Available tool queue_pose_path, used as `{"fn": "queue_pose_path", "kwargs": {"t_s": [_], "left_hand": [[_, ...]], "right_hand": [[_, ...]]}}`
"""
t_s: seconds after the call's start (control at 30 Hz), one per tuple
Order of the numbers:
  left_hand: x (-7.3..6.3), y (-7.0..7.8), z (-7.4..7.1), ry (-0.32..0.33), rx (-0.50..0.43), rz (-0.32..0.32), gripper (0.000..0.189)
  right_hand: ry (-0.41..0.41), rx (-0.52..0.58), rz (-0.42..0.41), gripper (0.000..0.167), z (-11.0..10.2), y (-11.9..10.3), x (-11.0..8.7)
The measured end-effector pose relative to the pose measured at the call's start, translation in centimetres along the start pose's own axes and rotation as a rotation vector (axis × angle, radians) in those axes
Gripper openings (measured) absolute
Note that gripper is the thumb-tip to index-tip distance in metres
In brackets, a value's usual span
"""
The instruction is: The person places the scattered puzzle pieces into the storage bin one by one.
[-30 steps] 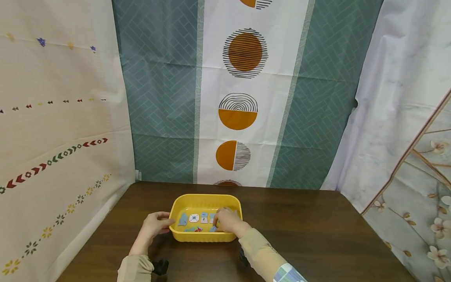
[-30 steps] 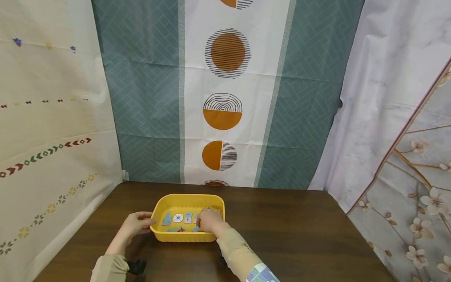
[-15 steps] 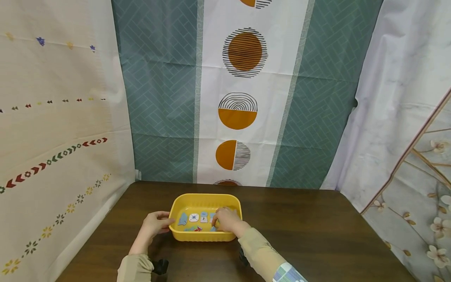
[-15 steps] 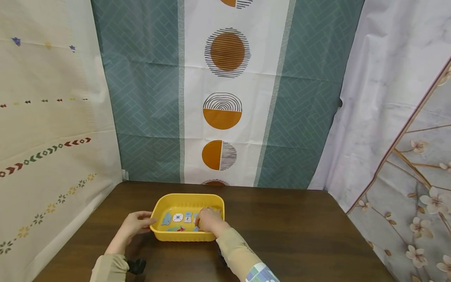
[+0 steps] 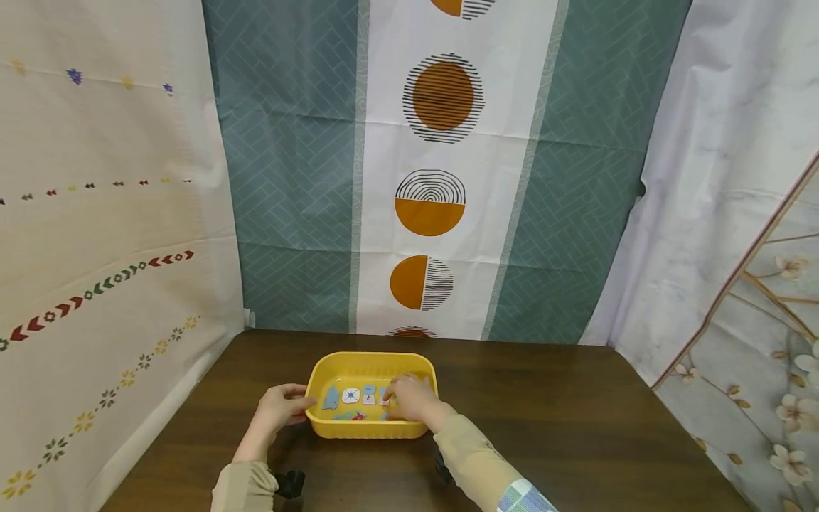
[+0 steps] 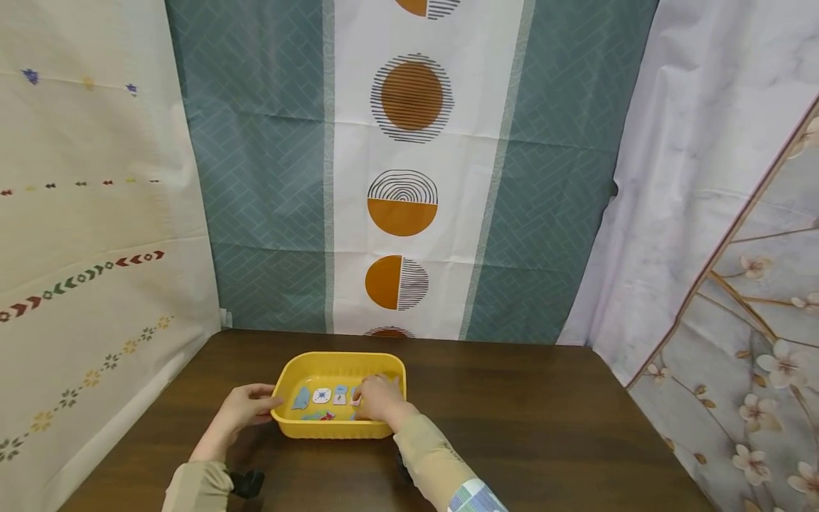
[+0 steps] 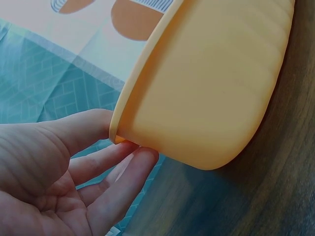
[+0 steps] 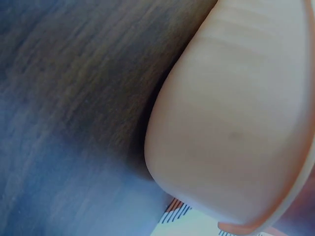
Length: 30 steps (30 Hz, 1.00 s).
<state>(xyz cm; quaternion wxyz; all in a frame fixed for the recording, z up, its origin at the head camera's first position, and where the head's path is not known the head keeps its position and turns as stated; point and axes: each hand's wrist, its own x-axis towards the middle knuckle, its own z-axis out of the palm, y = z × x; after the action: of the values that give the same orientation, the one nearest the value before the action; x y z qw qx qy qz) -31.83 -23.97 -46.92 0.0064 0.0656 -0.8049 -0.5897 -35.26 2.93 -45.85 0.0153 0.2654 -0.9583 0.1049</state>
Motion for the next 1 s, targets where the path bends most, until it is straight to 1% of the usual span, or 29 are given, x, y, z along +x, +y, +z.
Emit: {"fn": "queue_pose_path", "kwargs": {"t_s": [0.07,0.13,0.27,0.4,0.63,0.73,0.8,0.87,0.93,1.0], "left_hand": [[0.1,0.0,-0.1,-0.003,0.001,0.002,0.042],[0.2,0.0,-0.1,-0.007,-0.003,0.005,0.042],[0.3,-0.3,-0.5,0.001,-0.001,0.002,0.042],[0.2,-0.5,-1.1,0.016,0.012,-0.004,0.043],[-0.3,-0.3,-2.0,0.028,0.074,0.018,0.044],[-0.2,0.0,-2.0,0.043,0.136,0.037,0.046],[-0.1,0.2,-1.8,0.057,0.218,0.053,0.050],[0.1,0.4,-1.3,0.063,0.304,0.069,0.057],[0.3,0.7,-0.8,0.064,0.368,0.083,0.066],[0.5,1.0,-0.2,0.063,0.390,0.095,0.074]], "right_hand": [[0.001,0.000,0.008,0.026,-0.2,-0.1,0.0],[-0.014,0.012,0.037,0.029,-0.6,-0.4,0.0],[-0.008,0.018,0.039,0.034,-0.8,-0.6,0.3],[0.010,0.022,0.035,0.037,-1.0,-0.9,0.3],[0.056,0.018,0.063,0.041,-1.1,-0.8,0.6],[0.088,0.027,0.070,0.045,-1.3,-0.6,0.5],[0.118,0.044,0.074,0.046,-1.5,-0.3,0.4],[0.139,0.059,0.084,0.048,-1.6,0.0,0.2],[0.161,0.074,0.093,0.050,-1.7,0.4,0.0],[0.175,0.082,0.106,0.053,-1.7,0.8,-0.2]]}}
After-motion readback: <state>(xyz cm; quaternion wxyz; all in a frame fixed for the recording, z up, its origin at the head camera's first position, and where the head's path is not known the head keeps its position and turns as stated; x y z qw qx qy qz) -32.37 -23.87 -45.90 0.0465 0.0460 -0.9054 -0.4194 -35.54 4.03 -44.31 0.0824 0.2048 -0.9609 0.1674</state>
